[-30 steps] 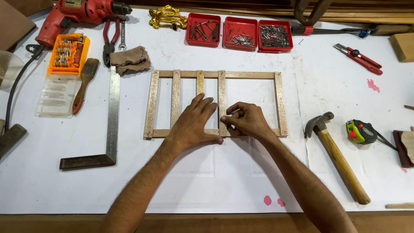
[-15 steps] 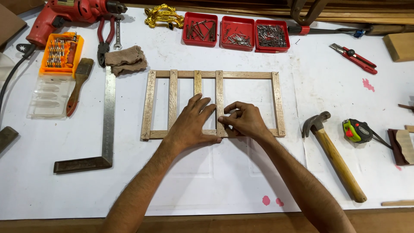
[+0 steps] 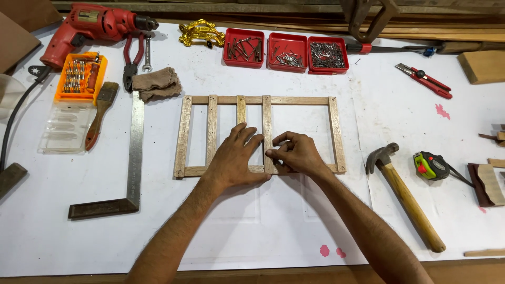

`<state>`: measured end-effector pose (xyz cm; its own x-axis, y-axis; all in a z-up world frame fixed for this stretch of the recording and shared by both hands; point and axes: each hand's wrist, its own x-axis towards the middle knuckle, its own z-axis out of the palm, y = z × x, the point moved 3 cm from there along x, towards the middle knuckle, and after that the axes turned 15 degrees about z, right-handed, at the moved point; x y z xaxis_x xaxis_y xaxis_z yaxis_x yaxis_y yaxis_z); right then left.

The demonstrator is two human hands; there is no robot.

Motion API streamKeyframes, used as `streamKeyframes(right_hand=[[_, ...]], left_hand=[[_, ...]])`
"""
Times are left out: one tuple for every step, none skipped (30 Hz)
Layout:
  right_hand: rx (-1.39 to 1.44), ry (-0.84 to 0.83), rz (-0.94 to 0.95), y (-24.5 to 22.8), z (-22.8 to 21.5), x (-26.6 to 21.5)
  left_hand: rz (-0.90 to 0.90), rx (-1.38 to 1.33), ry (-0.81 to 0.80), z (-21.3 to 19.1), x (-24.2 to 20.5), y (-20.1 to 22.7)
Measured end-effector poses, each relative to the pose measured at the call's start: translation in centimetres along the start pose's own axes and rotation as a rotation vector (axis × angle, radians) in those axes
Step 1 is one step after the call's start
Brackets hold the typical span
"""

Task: The person assembles a small wooden lattice frame on a workbench. They hammer nails into the joints, sand wood strips with a sanding block, select additional strips from a pile, position them across the frame, and measure the assembly with a tape measure.

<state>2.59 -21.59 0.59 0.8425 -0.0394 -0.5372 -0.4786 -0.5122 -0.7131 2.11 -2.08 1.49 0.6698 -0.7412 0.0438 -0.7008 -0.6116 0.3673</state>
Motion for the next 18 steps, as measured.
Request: streamKeyframes(right_hand=[[0.002,0.003,-0.003,0.0,0.0,0.0],[-0.002,0.005,-0.019,0.0,0.0,-0.1],[-0.007,0.007,-0.035,0.0,0.0,-0.2],[-0.006,0.012,-0.041,0.0,-0.1,-0.2],[-0.017,0.011,-0.059,-0.1,-0.2,-0.3],[-0.028,0.009,-0.078,-0.1,-0.2,-0.4],[-0.026,0.013,-0.084,-0.1,-0.5,-0.5],[-0.028,-0.004,-0.085,-0.2,-0.7,-0.7],[-0.029,-0.022,-0.087,-0.2,-1.1,-0.7],[-0.029,-0.017,-0.091,-0.4,-1.6,-1.4],[-0.023,-0.039,-0.07,-0.5,-2.0,-1.9],[-0.018,-0.058,-0.051,-0.6,-2.5,-2.4],[-0.018,-0.051,-0.056,-0.4,-3.4,-2.5],[-0.046,-0.039,-0.107,-0.3,-4.3,-2.5],[-0.074,-0.027,-0.158,-0.2,-5.3,-2.5],[-0.074,-0.021,-0.16,-0.4,-6.5,-2.6],[-0.113,0.021,-0.163,-0.6,-7.8,-2.5],[-0.149,0.063,-0.165,-0.7,-9.1,-2.4]], left_hand=[[0.003,0.004,0.002,0.1,0.0,0.0],[0.004,-0.001,0.01,0.1,0.0,0.0],[0.005,-0.006,0.019,0.1,0.0,0.1],[0.009,-0.001,0.024,0.1,0.0,0.1],[0.013,0.01,0.022,0.1,0.0,0.1],[0.016,0.021,0.019,0.1,0.0,0.2],[0.019,0.027,0.022,-0.5,0.0,0.5],[0.001,0.028,-0.025,-0.9,0.1,0.8],[-0.017,0.03,-0.073,-1.4,0.3,1.1],[-0.014,0.034,-0.069,-1.6,0.3,1.2],[-0.017,0.05,-0.082,-1.8,0.4,1.2],[-0.018,0.066,-0.093,-2.0,0.7,1.2],[-0.013,0.071,-0.086,-2.1,0.9,1.1],[-0.01,0.068,-0.049,-2.4,1.2,1.0],[-0.006,0.066,-0.012,-2.7,1.7,0.8],[-0.001,0.068,-0.009,-3.1,2.5,0.9],[-0.002,0.067,0.043,-3.7,3.4,0.9],[-0.004,0.066,0.092,-4.2,4.3,0.8]])
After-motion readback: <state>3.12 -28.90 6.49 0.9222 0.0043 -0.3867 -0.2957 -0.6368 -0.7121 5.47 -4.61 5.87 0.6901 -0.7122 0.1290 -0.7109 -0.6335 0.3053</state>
